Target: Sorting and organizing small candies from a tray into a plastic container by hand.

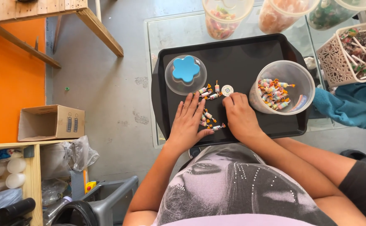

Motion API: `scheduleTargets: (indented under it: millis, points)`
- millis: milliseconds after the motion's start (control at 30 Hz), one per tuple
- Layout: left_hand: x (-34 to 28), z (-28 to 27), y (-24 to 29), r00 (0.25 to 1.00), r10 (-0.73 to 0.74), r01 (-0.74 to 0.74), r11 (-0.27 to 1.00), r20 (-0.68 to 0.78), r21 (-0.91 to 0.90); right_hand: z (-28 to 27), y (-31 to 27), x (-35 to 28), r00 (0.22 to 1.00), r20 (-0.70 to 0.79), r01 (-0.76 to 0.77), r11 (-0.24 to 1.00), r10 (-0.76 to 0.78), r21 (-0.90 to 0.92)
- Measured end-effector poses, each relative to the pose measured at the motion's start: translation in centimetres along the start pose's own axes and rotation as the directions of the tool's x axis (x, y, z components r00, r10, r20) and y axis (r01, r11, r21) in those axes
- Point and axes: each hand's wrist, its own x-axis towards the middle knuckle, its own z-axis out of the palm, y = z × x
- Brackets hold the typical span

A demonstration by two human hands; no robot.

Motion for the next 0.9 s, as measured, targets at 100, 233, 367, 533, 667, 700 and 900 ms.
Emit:
scheduleTargets:
  millis: [100, 233, 367, 533, 667, 700, 900]
  points:
    - [-0.1, -0.1, 0.1, 1.000, -0.003, 0.003, 1.000, -0.002, -0.021, 0.6, 0.9, -1.3, 0.996, 0.090, 0.018, 0.998, -0.023, 0.062]
    - [-0.1, -0.2, 0.3, 1.000, -0.010, 0.009, 0.999, -0.014, -0.053, -8.6, 0.0, -0.5, 0.999, 0.030, -0.035, 0.892, 0.024, 0.451]
    - [0.0, -0.3, 0.3, 1.000, -0.007, 0.006, 0.999, -0.015, -0.042, -12.1, 2.0, 0.2, 0.933, -0.346, 0.001, 0.964, 0.095, 0.268]
    - [-0.1, -0.2, 0.3, 1.000, -0.014, 0.014, 1.000, 0.005, -0.004, -6.6, -1.4, 1.3, 0.980, -0.199, 0.079, 0.854, 0.029, 0.514]
    - [-0.3, -0.6, 0.5, 1.000, -0.015, 0.015, 0.999, -0.013, -0.033, 0.8, -1.0, 2.0, 0.994, -0.087, 0.092, 0.961, -0.071, 0.260]
    - [-0.3, -0.6, 0.5, 1.000, -0.023, 0.022, 0.999, -0.018, -0.038, 2.0, -0.6, 1.6, 0.995, -0.067, 0.083, 0.982, -0.073, 0.169]
    - [-0.2, -0.8, 0.7, 0.999, -0.034, 0.033, 0.998, -0.030, -0.051, -5.1, -0.9, 0.3, 1.000, 0.002, 0.008, 0.962, -0.009, 0.274]
